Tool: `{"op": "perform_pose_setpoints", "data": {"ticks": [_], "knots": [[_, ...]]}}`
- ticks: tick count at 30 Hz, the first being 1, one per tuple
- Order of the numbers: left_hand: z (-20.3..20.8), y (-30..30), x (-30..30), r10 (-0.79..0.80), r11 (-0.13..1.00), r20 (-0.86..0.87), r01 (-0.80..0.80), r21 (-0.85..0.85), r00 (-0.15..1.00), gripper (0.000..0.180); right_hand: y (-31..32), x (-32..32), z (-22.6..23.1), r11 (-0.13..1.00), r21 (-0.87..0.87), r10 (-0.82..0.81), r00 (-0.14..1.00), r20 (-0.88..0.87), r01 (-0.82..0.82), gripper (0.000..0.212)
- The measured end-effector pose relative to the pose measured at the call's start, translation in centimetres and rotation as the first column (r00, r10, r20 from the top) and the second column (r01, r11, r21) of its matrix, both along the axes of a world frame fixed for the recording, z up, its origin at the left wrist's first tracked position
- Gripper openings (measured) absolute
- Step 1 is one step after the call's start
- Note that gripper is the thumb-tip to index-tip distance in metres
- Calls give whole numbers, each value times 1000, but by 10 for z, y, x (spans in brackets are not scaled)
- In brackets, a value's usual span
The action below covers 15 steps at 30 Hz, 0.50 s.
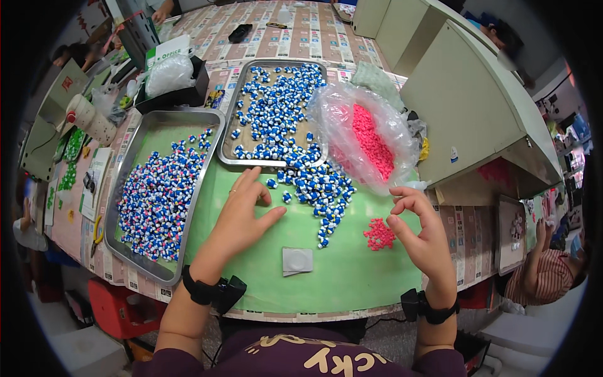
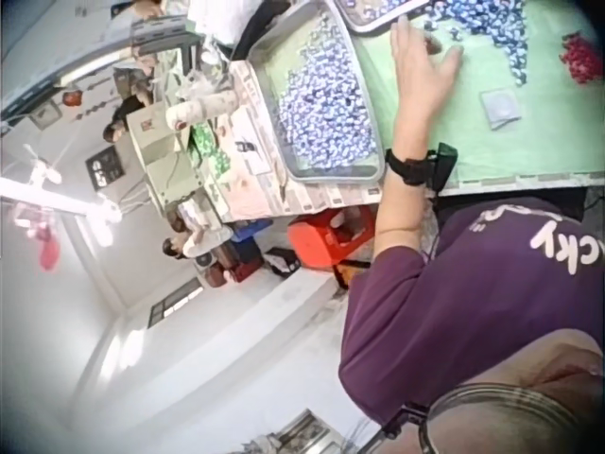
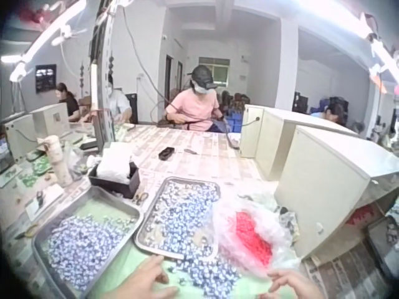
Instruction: The person sits at a workstation and repeatedly picks up small blue and white capsule halves and pink plastic pieces. They manually insert the pink pieces into the capsules and place the assembled units into a metal tray. The person occasionally shifts the tray to make space for more items.
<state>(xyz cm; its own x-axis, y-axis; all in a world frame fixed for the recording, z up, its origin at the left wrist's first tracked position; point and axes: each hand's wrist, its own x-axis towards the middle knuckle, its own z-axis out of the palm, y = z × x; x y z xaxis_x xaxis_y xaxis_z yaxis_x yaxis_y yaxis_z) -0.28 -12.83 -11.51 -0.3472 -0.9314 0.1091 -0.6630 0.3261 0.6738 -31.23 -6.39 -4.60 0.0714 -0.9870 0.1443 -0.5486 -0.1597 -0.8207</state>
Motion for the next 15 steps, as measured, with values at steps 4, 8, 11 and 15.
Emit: {"op": "perform_pose_setpoints", "data": {"ticks": [4,8,11,15], "knots": [[-1,1,-8,35,999,4,-35,-16,999,33,2,0,-2,1000,12,-7,1000,-4,7,16],[2,-6,1,64,998,-66,-62,34,996,29,3,0,-2,1000,6,-9,1000,-12,9,15],[2,-7,6,40,999,-89,-38,30,995,30,2,2,-1,1000,11,-11,1000,-11,11,16],[10,-6,8,42,998,-135,-35,56,990,33,-14,10,1,991,-48,117,989,-92,-121,17]]}}
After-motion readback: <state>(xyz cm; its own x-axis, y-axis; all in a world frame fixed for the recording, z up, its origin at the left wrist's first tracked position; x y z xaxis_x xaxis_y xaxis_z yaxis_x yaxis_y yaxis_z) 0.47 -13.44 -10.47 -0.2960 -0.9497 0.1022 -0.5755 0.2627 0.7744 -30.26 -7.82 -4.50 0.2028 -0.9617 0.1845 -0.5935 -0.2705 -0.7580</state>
